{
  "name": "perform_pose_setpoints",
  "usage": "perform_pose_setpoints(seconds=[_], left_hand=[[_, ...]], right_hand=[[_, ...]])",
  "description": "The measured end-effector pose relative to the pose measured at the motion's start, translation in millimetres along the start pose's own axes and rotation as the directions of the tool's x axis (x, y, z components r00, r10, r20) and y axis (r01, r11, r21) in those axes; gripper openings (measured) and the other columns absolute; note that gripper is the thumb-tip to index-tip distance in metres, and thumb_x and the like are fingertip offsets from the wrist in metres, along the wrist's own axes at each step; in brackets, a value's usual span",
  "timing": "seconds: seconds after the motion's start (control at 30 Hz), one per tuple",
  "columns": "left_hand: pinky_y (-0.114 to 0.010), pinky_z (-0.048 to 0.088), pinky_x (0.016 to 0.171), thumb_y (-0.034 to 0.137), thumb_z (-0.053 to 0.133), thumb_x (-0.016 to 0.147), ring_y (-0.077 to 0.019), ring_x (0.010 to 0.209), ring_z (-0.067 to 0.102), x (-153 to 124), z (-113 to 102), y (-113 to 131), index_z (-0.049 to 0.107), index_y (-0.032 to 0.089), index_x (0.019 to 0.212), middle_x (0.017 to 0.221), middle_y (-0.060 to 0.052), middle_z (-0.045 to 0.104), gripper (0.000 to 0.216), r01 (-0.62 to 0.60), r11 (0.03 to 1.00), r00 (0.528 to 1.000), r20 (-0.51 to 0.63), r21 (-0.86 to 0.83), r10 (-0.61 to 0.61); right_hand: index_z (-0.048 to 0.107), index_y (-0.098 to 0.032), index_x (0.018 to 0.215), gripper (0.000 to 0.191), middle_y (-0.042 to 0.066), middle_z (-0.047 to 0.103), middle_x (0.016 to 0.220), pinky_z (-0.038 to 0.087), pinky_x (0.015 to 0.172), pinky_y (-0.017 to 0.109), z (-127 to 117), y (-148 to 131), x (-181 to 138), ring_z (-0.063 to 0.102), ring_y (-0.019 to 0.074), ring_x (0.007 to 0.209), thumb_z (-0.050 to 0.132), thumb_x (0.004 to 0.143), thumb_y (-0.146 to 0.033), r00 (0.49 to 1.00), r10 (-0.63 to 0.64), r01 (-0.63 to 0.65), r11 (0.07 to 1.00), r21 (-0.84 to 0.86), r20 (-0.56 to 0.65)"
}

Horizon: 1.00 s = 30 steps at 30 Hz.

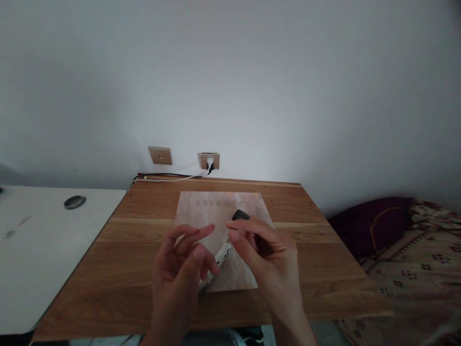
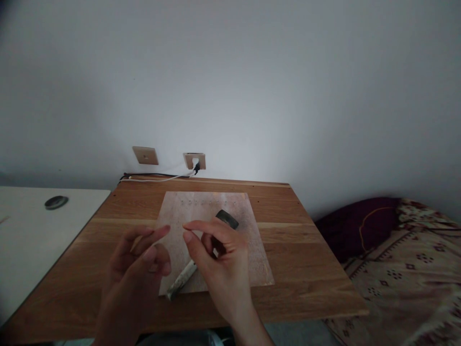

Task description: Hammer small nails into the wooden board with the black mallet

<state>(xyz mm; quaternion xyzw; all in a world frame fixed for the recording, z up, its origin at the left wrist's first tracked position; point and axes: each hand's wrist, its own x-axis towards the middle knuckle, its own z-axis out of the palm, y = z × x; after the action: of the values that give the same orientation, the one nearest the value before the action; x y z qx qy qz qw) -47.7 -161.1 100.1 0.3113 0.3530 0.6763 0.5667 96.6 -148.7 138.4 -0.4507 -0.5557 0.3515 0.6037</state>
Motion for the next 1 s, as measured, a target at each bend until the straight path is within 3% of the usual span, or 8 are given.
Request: perform_pose_setpoints(seconds=[0.17,0.33,0.43,0.5,0.63,0.73,0.8,1.0], left_hand=[[-0.021,0.048,0.056,0.028,0.077,0.080,-0.0098,0.058,0.054,5.7,4.0,10.8,0.069,0.020,0.099,0.067,0.003,0.057,0.022,0.254,0.903,0.965,0.153,-0.347,-0.212],[-0.023,0.048,0.060,0.025,0.069,0.082,-0.0091,0.059,0.044,7.8,9.7,17.9,0.070,0.014,0.098,0.065,0.005,0.040,0.019,0.365,0.748,0.931,0.210,-0.554,-0.298],[-0.022,0.046,0.058,0.022,0.068,0.081,-0.0092,0.059,0.041,7.7,10.2,18.1,0.069,0.014,0.097,0.065,0.004,0.039,0.017,0.358,0.750,0.934,0.218,-0.556,-0.285],[-0.022,0.045,0.058,0.021,0.069,0.080,-0.0092,0.059,0.040,7.5,10.8,16.8,0.068,0.014,0.096,0.065,0.005,0.038,0.017,0.346,0.771,0.938,0.216,-0.534,-0.272],[-0.021,0.042,0.056,0.024,0.073,0.078,-0.0089,0.057,0.037,7.8,11.5,7.7,0.065,0.019,0.096,0.063,0.006,0.036,0.020,0.275,0.868,0.960,0.176,-0.413,-0.220],[-0.024,0.045,0.059,0.024,0.077,0.073,-0.0103,0.056,0.041,9.8,10.3,-0.2,0.063,0.026,0.102,0.061,0.008,0.036,0.032,0.250,0.926,0.965,0.150,-0.282,-0.215],[-0.031,0.052,0.071,0.030,0.072,0.074,-0.0149,0.066,0.053,12.1,9.2,-2.1,0.063,0.027,0.110,0.066,0.005,0.046,0.038,0.284,0.930,0.956,0.148,-0.235,-0.255],[-0.039,0.054,0.089,0.038,0.061,0.078,-0.0196,0.084,0.061,18.7,5.3,-5.2,0.069,0.019,0.106,0.082,-0.003,0.057,0.035,0.373,0.861,0.927,0.095,-0.345,-0.363]], right_hand=[[0.078,-0.023,0.085,0.006,-0.006,0.047,0.061,0.035,0.049,0.020,-5.2,16.1,-4.7,0.043,0.0087,0.053,0.072,0.087,-0.024,0.999,0.009,-0.014,0.995,-0.096,-0.049],[0.055,-0.020,0.059,0.043,-0.006,0.041,0.051,0.033,0.044,0.020,-22.9,55.0,-18.5,0.040,0.0087,0.046,0.064,0.095,-0.043,0.990,0.093,-0.108,0.983,-0.147,-0.103],[0.068,-0.023,0.096,0.022,-0.003,0.058,0.076,0.039,0.043,0.020,-31.1,75.6,-28.8,0.051,0.0097,0.052,0.071,0.090,-0.043,0.975,0.156,-0.172,0.981,-0.093,-0.156],[0.067,-0.026,0.116,0.034,0.003,0.063,0.101,0.044,0.045,0.020,-33.1,82.9,-34.3,0.058,0.0112,0.062,0.074,0.088,-0.043,0.975,0.172,-0.189,0.975,-0.116,-0.138],[0.069,-0.021,0.076,0.034,0.008,0.061,0.102,0.054,0.059,0.024,-29.2,82.2,-39.1,0.063,0.0160,0.080,0.057,0.100,-0.042,0.994,0.093,-0.106,0.965,-0.239,-0.063],[0.070,-0.024,0.100,0.014,0.008,0.060,0.113,0.058,0.070,0.028,-23.5,77.0,-38.5,0.065,0.0199,0.097,0.063,0.098,-0.036,0.997,0.032,-0.047,0.972,-0.231,-0.071],[0.067,-0.028,0.118,0.023,0.009,0.060,0.123,0.059,0.074,0.031,-21.4,75.3,-37.9,0.065,0.0204,0.101,0.066,0.096,-0.034,0.999,0.032,-0.037,0.972,-0.231,-0.027],[0.072,-0.022,0.080,0.036,0.009,0.070,0.114,0.057,0.088,0.037,-22.9,82.7,-40.6,0.067,0.0240,0.109,0.053,0.105,-0.040,0.996,0.046,-0.059,0.978,-0.200,-0.072]])
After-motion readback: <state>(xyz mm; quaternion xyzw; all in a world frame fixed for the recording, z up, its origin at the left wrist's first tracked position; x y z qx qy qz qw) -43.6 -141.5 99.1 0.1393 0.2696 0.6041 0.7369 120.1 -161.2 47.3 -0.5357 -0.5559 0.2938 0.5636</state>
